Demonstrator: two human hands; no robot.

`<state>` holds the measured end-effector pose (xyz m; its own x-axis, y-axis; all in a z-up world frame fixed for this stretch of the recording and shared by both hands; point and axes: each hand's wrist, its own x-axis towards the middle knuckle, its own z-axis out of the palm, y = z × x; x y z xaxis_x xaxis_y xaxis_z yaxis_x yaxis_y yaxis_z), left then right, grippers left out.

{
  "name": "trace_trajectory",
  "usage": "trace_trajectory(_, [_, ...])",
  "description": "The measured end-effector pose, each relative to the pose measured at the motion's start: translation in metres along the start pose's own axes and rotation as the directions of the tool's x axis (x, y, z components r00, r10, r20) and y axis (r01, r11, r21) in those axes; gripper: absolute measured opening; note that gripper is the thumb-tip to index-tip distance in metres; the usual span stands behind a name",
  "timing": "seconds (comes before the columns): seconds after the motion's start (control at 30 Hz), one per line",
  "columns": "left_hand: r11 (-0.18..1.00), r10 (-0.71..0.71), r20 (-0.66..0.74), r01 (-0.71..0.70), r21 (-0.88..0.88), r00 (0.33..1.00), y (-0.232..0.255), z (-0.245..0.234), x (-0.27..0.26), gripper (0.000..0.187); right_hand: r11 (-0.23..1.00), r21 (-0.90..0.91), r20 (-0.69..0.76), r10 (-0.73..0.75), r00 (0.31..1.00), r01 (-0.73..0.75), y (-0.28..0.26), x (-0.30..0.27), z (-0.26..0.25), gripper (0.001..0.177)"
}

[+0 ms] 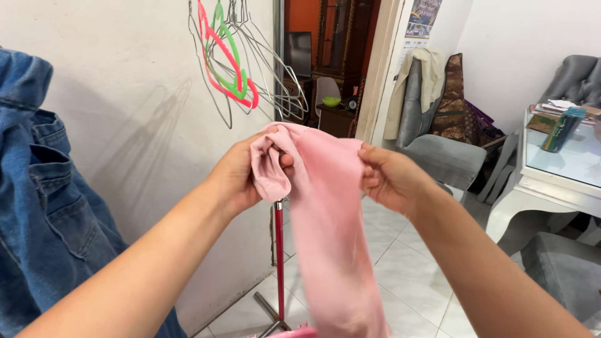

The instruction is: The person takes various garments from a pink laundry basket and hangs them on a metal clothing rack using hangers. The items include jeans, checkered shorts, a pink t-shirt, a floral top, a yellow t-shirt, and black shorts.

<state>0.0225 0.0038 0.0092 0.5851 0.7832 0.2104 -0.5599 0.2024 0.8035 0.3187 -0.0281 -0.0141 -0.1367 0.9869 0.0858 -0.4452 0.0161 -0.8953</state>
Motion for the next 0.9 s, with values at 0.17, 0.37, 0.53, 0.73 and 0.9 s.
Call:
trace_trajectory(0.17, [0.975, -0.140, 0.068, 0.125, 0.185, 0.988, -0.004, 0.029, -0.003, 0.037, 0.957, -0.286, -0.135, 0.001, 0.991, -0.040, 0.012, -0.017, 0.038, 0.033])
trace_trajectory(0.37, [0.886, -0.157, -0.010, 0.145, 0.440, 0.988, -0.014, 0.045, -0.009, 0.032, 0.961, -0.274, -0.211, -0.018, 0.977, -0.042, -0.001, -0.031, 0.069, 0.036])
trace_trajectory(0.53, [0.931, -0.047, -0.390, 0.182, 0.317, 0.920, -0.006, 0.002, -0.002, 0.027, 0.994, -0.077, -0.256, -0.097, 0.962, 0.080, -0.008, -0.027, 0.070, 0.036])
trace_trajectory(0.73, [0.420, 0.853, -0.363, -0.081, 0.904, 0.376, -0.043, -0.028, -0.024, 0.044, 0.985, 0.123, -0.317, -0.073, 0.946, 0.117, -0.007, -0.019, 0.079, 0.027])
trace_trajectory(0.9, [0.193, 0.632, -0.063, -0.078, 0.978, 0.772, -0.098, -0.002, -0.053, 0.053, 0.979, 0.115, -0.180, -0.146, 0.973, 0.168, -0.005, -0.010, 0.096, 0.027])
